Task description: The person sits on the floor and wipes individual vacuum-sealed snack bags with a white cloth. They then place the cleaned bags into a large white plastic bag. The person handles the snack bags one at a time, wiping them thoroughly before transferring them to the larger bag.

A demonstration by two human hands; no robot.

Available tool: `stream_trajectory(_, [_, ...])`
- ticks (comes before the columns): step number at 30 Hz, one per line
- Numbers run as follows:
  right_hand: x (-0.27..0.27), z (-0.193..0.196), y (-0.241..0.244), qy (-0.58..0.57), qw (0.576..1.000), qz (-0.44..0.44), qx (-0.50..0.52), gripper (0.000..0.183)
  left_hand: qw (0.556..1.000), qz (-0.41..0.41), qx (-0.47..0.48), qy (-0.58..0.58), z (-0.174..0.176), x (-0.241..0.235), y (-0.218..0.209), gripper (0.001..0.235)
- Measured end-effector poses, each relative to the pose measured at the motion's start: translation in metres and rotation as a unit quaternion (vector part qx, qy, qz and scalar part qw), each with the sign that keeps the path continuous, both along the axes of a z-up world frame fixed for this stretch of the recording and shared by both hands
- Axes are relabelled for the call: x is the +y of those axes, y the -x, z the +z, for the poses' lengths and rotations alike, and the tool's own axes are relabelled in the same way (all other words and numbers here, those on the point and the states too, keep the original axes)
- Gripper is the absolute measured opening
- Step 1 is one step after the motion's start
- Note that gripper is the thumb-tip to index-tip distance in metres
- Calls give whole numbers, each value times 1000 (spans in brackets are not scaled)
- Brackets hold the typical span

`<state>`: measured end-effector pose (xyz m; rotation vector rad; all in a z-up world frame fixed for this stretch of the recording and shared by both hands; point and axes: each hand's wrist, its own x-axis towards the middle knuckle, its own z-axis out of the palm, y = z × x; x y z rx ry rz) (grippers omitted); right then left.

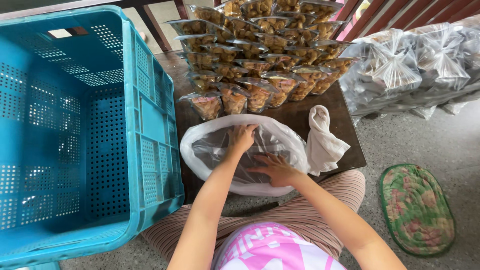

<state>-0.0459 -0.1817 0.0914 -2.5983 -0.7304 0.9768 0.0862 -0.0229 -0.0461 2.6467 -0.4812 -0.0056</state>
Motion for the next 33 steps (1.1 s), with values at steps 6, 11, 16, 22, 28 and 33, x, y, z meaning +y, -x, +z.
stream_trajectory(6, [-31,-39,-23,-148,965,-155,-151,66,996,57,-64,37,13,46,61,24])
stream_trajectory(11, [-32,-46,-46,30,953,-285,-101,101,981,132,109,-89,56,74,76,89])
stream_trajectory(16, [-25,-27,-56,163,944,-284,-31,128,916,145,328,-178,79,80,54,126])
stream_trajectory(22, [-28,-35,-46,134,946,-281,-87,119,925,159,295,-179,83,78,57,129])
stream_trajectory(28, [7,-44,-16,35,942,-221,-249,84,965,162,170,-113,83,70,88,111])
stream_trajectory(33, [25,-21,-11,60,959,-255,-107,85,991,130,-17,-24,66,57,110,68])
